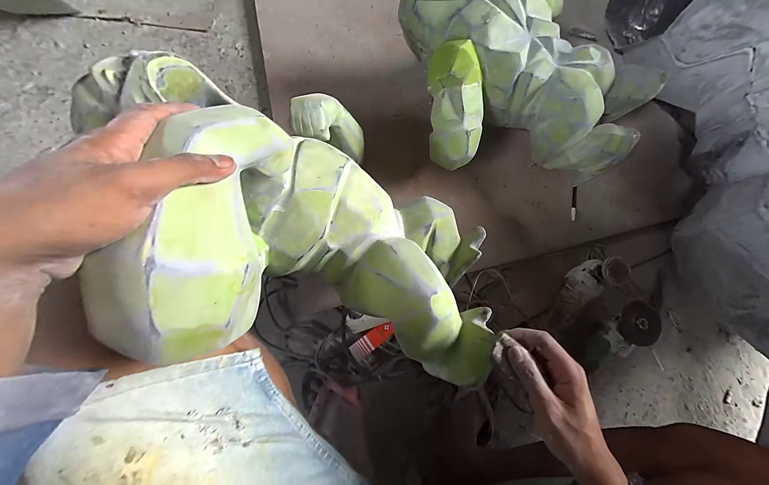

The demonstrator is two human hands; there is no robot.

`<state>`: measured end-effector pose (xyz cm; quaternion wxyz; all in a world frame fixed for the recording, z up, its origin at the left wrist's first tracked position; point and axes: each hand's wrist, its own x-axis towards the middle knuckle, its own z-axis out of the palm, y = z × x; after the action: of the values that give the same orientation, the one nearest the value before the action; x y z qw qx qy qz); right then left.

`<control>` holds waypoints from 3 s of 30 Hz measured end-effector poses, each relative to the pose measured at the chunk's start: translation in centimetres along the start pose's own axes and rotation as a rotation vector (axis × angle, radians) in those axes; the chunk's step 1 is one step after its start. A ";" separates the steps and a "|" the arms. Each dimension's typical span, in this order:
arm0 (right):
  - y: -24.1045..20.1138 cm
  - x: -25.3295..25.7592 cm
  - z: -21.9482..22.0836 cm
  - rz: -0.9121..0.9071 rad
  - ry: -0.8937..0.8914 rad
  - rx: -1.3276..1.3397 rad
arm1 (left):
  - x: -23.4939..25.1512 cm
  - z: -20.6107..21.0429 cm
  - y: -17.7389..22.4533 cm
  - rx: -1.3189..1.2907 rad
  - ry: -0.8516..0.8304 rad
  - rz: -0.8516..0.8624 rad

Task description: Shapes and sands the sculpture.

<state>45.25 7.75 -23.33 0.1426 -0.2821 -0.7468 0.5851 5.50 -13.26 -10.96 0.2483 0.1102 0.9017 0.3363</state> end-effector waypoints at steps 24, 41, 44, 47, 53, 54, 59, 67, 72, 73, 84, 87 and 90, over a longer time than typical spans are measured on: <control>-1.3 3.6 -0.6 -0.171 -0.046 -0.654 | 1.8 -0.9 -1.3 0.047 -0.017 0.012; 1.6 3.7 -0.1 -0.166 0.057 -0.437 | 1.8 -0.9 -1.6 0.007 -0.014 -0.004; 2.1 3.4 -1.1 -0.135 -0.125 -0.241 | 2.0 -0.9 -2.2 -0.026 -0.015 -0.005; 2.0 2.5 -2.6 -0.046 -0.331 -0.050 | 1.7 -0.9 -2.1 -0.026 -0.011 -0.005; 2.6 4.1 -0.8 -0.074 -0.340 -0.056 | 2.8 -1.0 -3.0 0.010 0.009 0.000; 2.7 4.0 -1.1 -0.070 -0.358 -0.032 | 3.1 -1.0 -3.3 0.014 0.010 0.000; 3.2 4.2 -2.1 -0.091 -0.395 0.027 | 3.6 -1.2 -3.5 0.017 0.026 0.005; 3.6 5.3 -2.9 -0.076 -0.474 0.060 | 4.1 -1.4 -3.7 0.024 0.002 0.003; 3.3 5.3 -2.0 -0.063 -0.493 0.095 | 2.8 -0.9 -2.6 0.019 0.001 -0.020; 3.5 4.9 -2.6 -0.048 -0.494 0.103 | 2.5 -0.8 -2.4 0.019 0.006 -0.028; 4.1 5.5 -2.6 -0.043 -0.481 0.147 | 1.3 -0.7 -1.0 0.075 0.038 -0.060; 3.9 6.3 -1.5 -0.081 -0.511 0.134 | 1.5 -0.5 -1.2 0.088 0.033 -0.056; 4.0 5.2 -2.6 -0.025 -0.485 0.161 | 1.5 -0.6 -1.1 0.085 0.036 -0.067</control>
<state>43.53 13.54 -27.02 -0.0116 -0.1117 -0.7135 0.6916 3.92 -13.82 -11.85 0.2382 0.0842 0.9227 0.2911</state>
